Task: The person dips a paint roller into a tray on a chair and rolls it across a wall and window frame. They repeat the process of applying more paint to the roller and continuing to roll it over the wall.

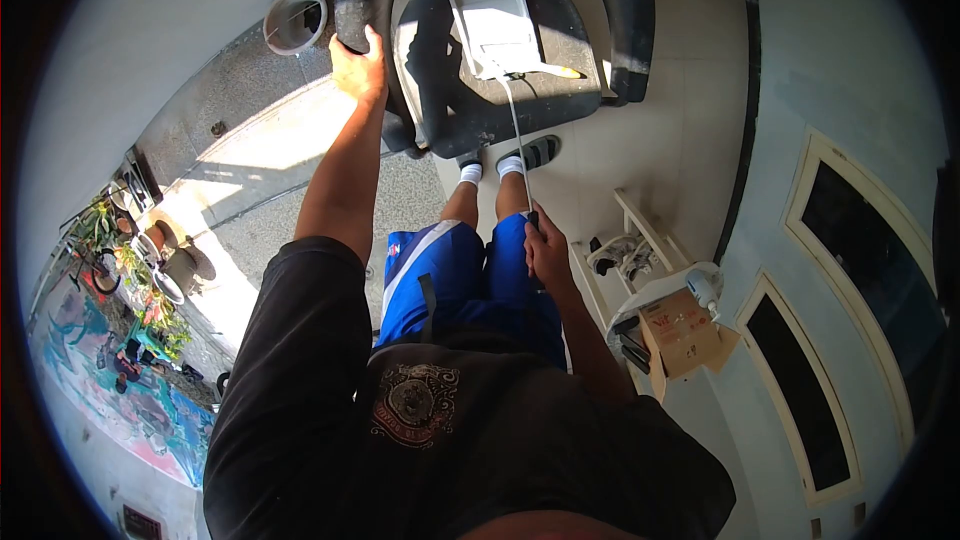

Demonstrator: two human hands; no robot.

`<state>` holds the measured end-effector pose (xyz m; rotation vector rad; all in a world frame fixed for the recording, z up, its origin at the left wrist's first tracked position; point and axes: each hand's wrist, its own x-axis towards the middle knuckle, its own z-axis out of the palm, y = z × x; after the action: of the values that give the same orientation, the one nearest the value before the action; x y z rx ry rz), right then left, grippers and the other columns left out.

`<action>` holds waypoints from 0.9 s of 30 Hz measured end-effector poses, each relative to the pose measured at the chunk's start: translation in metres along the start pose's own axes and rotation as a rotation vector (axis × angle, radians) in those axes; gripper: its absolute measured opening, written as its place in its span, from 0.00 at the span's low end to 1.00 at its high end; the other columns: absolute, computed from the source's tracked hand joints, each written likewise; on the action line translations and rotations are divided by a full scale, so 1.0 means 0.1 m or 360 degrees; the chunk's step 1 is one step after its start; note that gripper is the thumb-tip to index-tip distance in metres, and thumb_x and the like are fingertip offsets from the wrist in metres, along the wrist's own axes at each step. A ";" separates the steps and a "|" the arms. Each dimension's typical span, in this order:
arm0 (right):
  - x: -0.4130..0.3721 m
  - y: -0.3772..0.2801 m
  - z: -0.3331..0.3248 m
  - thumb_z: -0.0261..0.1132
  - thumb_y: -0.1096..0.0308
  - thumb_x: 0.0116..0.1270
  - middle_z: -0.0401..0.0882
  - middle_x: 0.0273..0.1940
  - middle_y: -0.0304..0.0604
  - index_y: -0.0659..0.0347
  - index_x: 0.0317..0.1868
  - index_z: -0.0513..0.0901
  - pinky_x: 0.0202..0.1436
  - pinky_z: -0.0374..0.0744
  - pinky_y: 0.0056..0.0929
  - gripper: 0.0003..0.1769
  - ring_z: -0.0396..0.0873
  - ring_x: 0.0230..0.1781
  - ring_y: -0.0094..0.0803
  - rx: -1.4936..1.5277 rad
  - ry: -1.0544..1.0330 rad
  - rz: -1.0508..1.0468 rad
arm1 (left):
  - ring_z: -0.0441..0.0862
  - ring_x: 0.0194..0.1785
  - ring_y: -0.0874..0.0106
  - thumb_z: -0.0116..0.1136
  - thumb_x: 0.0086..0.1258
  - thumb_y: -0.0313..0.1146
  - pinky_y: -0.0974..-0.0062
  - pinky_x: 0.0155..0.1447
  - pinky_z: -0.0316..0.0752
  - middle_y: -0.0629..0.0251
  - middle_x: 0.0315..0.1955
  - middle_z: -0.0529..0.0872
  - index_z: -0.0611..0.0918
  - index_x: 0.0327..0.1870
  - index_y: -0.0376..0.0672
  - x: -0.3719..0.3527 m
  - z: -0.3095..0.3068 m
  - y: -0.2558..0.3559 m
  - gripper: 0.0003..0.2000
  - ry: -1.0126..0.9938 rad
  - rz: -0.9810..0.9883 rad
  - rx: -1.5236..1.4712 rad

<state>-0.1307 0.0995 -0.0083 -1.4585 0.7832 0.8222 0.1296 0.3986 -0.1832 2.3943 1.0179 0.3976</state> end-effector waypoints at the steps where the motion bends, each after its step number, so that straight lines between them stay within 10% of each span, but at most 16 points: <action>1: 0.00 -0.03 0.00 0.54 0.67 0.76 0.63 0.17 0.31 0.55 0.75 0.61 0.12 0.64 0.19 0.28 0.61 0.11 0.16 0.0001 0.0000 0.0000 | 0.84 0.45 0.47 0.62 0.57 0.58 0.56 0.52 0.76 0.48 0.43 0.86 0.77 0.56 0.42 0.00 0.00 0.00 0.32 0.0000 0.0001 0.0000; 10: 0.36 -0.32 -0.25 0.56 0.66 0.76 0.65 0.17 0.32 0.53 0.74 0.64 0.13 0.67 0.22 0.28 0.62 0.11 0.18 0.0072 -0.0023 0.0222 | 0.84 0.45 0.47 0.62 0.59 0.58 0.55 0.52 0.76 0.47 0.41 0.86 0.78 0.55 0.44 0.00 -0.02 0.04 0.30 0.0076 0.0065 -0.0057; 20: 0.70 -0.45 -0.06 0.58 0.65 0.73 0.68 0.19 0.36 0.62 0.68 0.70 0.17 0.67 0.27 0.25 0.65 0.13 0.21 -0.0202 0.0048 -0.0279 | 0.83 0.48 0.47 0.60 0.60 0.60 0.55 0.54 0.75 0.46 0.45 0.85 0.77 0.56 0.41 -0.01 -0.01 0.02 0.32 0.0068 0.0076 0.0003; 23: 0.44 -0.03 -0.03 0.60 0.65 0.71 0.81 0.37 0.56 0.70 0.65 0.71 0.47 0.77 0.34 0.26 0.82 0.41 0.39 -0.0319 0.0218 -0.0535 | 0.81 0.51 0.46 0.59 0.60 0.63 0.55 0.56 0.74 0.44 0.47 0.84 0.76 0.58 0.41 -0.01 -0.06 0.07 0.35 -0.0041 0.0032 -0.0015; 27: 0.01 0.37 -0.16 0.64 0.63 0.65 0.75 0.54 0.63 0.69 0.63 0.72 0.60 0.73 0.41 0.29 0.74 0.57 0.54 -0.0624 0.0439 -0.0956 | 0.81 0.53 0.48 0.61 0.62 0.62 0.58 0.58 0.73 0.43 0.50 0.83 0.74 0.60 0.39 0.14 -0.16 0.03 0.36 -0.0370 0.0033 -0.0301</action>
<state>-0.1610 0.0821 -0.0275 -2.0488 0.3443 0.3205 0.1334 0.4122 -0.1673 2.2214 0.8142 0.2060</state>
